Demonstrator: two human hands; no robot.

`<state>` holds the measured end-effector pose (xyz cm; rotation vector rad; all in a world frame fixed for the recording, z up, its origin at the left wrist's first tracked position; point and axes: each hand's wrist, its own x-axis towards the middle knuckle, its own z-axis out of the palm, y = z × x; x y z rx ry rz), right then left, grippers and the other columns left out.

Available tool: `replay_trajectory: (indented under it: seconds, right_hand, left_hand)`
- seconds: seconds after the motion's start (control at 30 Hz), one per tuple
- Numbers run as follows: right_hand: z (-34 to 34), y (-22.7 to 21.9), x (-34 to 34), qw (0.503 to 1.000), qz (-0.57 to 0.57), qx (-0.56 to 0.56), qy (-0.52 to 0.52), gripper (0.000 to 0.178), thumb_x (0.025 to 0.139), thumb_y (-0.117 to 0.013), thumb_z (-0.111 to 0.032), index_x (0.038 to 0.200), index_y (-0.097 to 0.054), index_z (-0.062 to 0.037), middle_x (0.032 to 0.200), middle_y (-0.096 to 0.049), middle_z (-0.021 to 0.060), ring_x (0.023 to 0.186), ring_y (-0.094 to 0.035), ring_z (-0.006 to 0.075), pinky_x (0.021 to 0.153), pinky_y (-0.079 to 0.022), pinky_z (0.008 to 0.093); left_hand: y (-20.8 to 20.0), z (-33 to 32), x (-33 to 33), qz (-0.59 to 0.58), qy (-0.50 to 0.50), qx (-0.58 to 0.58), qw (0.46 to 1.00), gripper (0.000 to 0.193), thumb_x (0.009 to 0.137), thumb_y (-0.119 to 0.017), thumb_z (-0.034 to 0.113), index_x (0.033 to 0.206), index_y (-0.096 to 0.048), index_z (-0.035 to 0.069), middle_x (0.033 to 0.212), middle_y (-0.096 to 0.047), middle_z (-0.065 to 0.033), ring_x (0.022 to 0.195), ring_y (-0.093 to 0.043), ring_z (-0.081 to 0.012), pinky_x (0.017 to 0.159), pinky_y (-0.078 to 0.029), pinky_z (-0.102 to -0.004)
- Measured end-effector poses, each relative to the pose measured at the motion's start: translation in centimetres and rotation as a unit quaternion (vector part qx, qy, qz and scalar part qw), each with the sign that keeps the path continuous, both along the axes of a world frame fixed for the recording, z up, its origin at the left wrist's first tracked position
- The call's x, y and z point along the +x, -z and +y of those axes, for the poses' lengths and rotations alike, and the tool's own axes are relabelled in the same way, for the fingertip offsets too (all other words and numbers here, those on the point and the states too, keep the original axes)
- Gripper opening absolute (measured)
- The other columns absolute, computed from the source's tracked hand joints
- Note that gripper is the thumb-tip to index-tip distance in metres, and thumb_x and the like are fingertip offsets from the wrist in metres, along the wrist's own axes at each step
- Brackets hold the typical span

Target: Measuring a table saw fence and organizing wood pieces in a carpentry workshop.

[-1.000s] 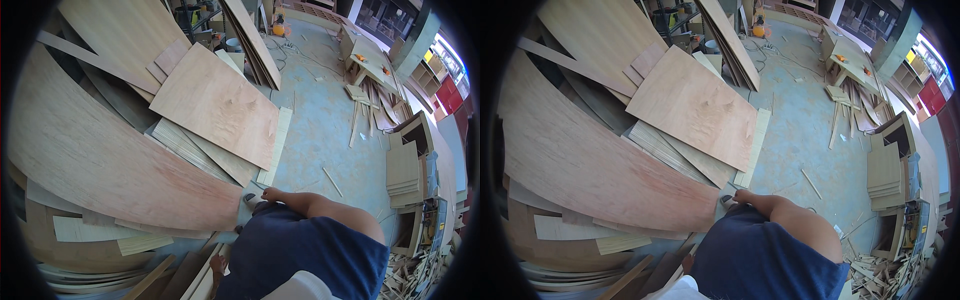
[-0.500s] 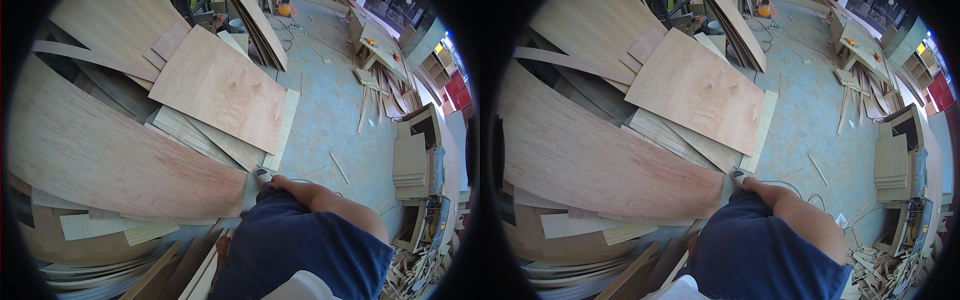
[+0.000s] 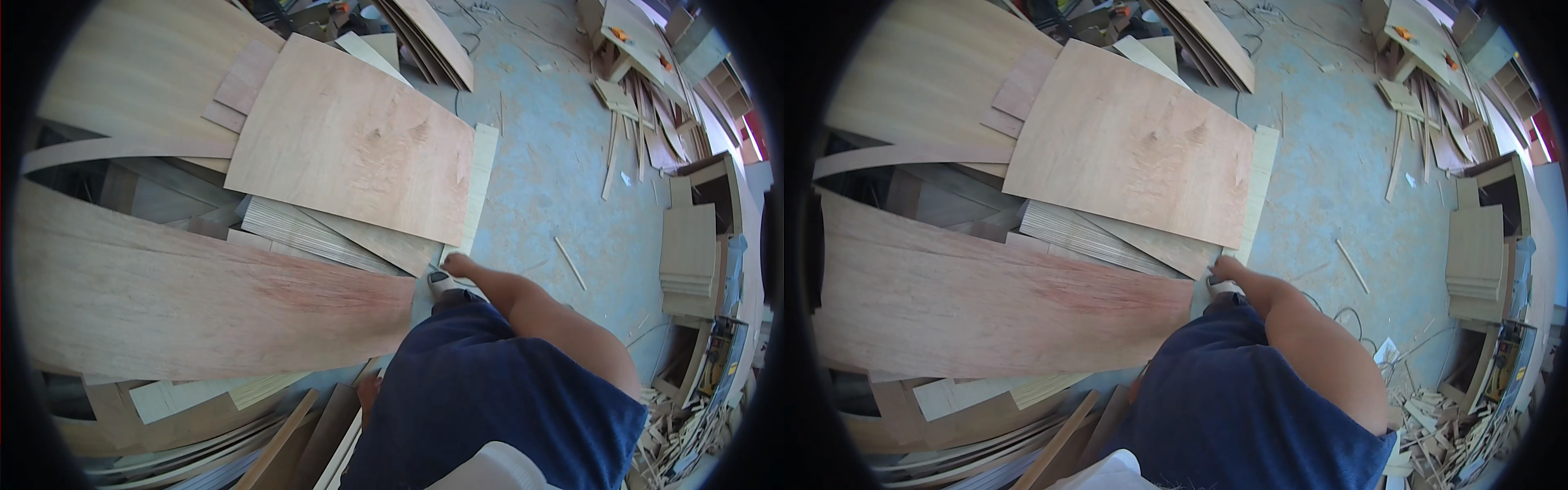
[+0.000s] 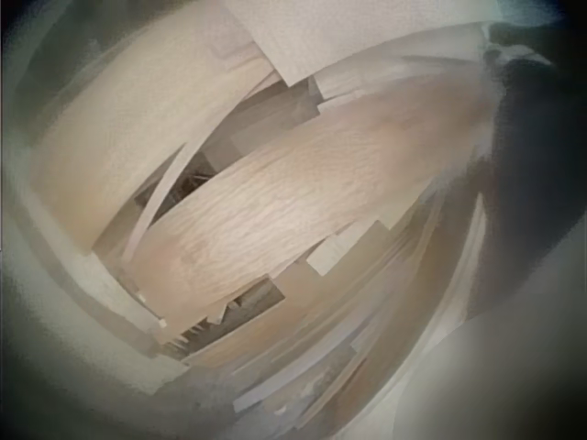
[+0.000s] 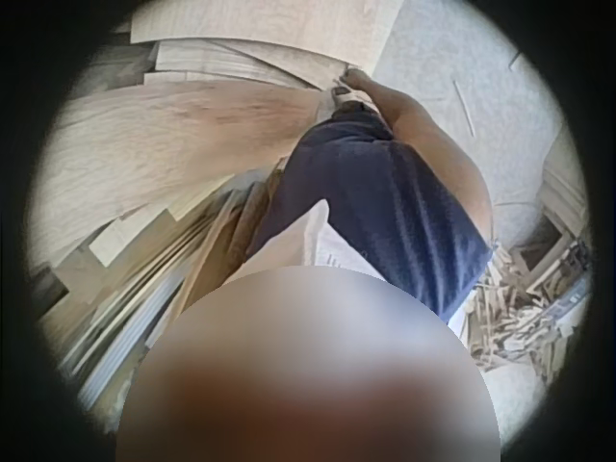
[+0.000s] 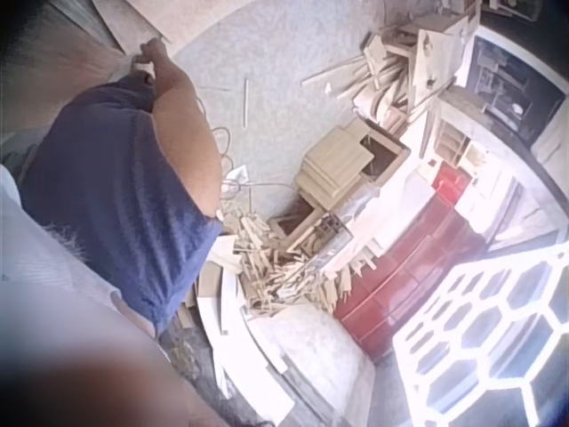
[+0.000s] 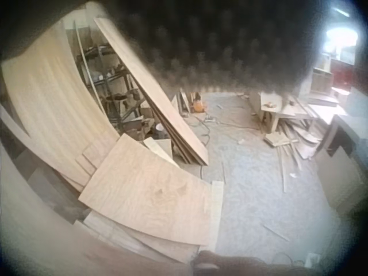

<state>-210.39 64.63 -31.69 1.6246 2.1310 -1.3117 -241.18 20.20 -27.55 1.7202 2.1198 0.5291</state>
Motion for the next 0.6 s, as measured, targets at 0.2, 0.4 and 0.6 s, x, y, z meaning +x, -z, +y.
replay_trajectory:
  seconds: [0.2, 0.4, 0.6]
  right_hand:
    - [4.0, -2.9, 1.6, 0.987, 0.07, 0.052, 0.133, 0.041, 0.088, -0.065, -0.043, 0.102, -0.072, -0.0044, 0.105, -0.07, 0.0227, 0.099, -0.066, 0.0406, 0.088, -0.051, 0.0465]
    - [-2.0, -0.3, 10.1, 0.937, 0.15, 0.001, 0.316, 0.039, 0.091, -0.063, -0.031, 0.11, -0.067, 0.0026, 0.081, -0.07, 0.0132, 0.072, -0.066, 0.019, 0.064, -0.054, 0.0343]
    - [-18.2, 2.9, 19.6, 0.968, -0.083, -0.114, 0.21, 0.046, 0.086, -0.06, -0.044, 0.081, -0.074, 0.0001, 0.085, -0.071, 0.0226, 0.084, -0.07, 0.0374, 0.08, -0.052, 0.048]
  left_hand:
    - [-2.2, 6.2, -1.5, -0.33, -0.235, -0.098, 0.909, 0.028, 0.098, -0.059, 0.033, 0.107, -0.062, 0.006, 0.089, -0.066, -0.0051, 0.077, -0.06, -0.0157, 0.06, -0.048, -0.0276]
    - [-6.4, 9.5, -1.6, -0.423, -0.358, -0.173, 0.814, 0.038, 0.097, -0.06, 0.035, 0.114, -0.063, 0.001, 0.09, -0.067, -0.0058, 0.075, -0.062, -0.0133, 0.062, -0.047, -0.0253]
    - [-3.3, 4.8, -0.9, -0.433, -0.374, -0.183, 0.799, 0.034, 0.097, -0.059, 0.032, 0.11, -0.065, 0.002, 0.088, -0.067, -0.0061, 0.075, -0.061, -0.012, 0.06, -0.047, -0.0268]
